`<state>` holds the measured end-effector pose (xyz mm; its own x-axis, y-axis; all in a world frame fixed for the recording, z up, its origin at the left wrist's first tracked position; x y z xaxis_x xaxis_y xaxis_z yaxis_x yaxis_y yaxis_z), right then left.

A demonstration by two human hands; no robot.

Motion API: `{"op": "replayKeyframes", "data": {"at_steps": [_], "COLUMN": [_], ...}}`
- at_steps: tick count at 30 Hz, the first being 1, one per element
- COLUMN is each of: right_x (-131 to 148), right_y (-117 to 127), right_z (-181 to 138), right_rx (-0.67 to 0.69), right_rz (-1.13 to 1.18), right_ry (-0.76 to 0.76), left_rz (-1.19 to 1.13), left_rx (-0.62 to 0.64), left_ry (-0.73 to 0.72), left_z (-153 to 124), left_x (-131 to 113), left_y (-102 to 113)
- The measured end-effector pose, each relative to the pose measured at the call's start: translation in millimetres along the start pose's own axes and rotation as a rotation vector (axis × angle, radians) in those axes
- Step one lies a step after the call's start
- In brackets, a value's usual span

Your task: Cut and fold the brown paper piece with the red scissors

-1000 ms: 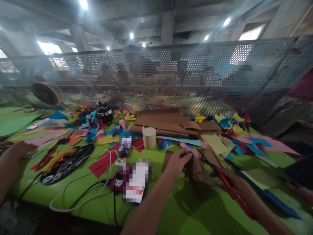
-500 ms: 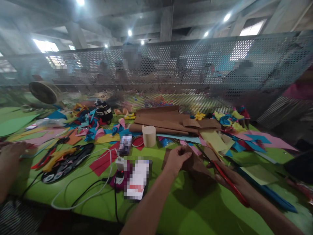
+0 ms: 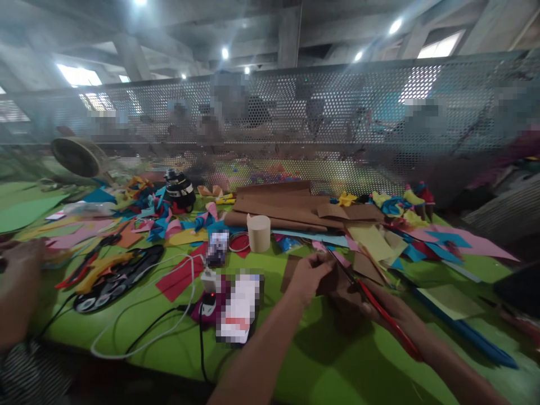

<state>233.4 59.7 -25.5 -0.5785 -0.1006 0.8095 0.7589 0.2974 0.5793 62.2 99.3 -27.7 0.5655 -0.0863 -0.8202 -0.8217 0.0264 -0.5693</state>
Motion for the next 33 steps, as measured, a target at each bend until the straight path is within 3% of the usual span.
{"op": "replayKeyframes", "data": {"at_steps": [5,17,33], "right_x": [12.4,-1.6,-3.0], "right_y": [2.0,1.1,-0.7], "right_z": [0.8,0.6,8.7], "right_rx": [-0.022,-0.111,-0.102], "right_rz": [0.007,-0.017,0.019], "right_ry": [0.02,0.009,-0.061], "left_rz": [-0.012,-0.028,-0.046], "left_rx": [-0.012,-0.01,-0.046], "left_ry": [-0.002,-0.02,0.023], "left_z": [-0.1,2.1,-2.7], "left_x": [-0.9,4.0,0.9], "left_y": [-0.5,1.9,1.6]}}
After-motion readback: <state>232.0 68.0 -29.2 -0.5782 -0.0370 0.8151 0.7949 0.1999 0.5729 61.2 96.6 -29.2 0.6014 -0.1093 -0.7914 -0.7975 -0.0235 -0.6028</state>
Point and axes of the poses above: each hand's wrist, its own z-axis towards the middle knuckle, its own y-axis out of the back of the hand, x = y × z, the point moved 7 cm from there along z, towards the middle knuckle, and after that the axes turned 9 degrees about -y, right-handed, at the moved point
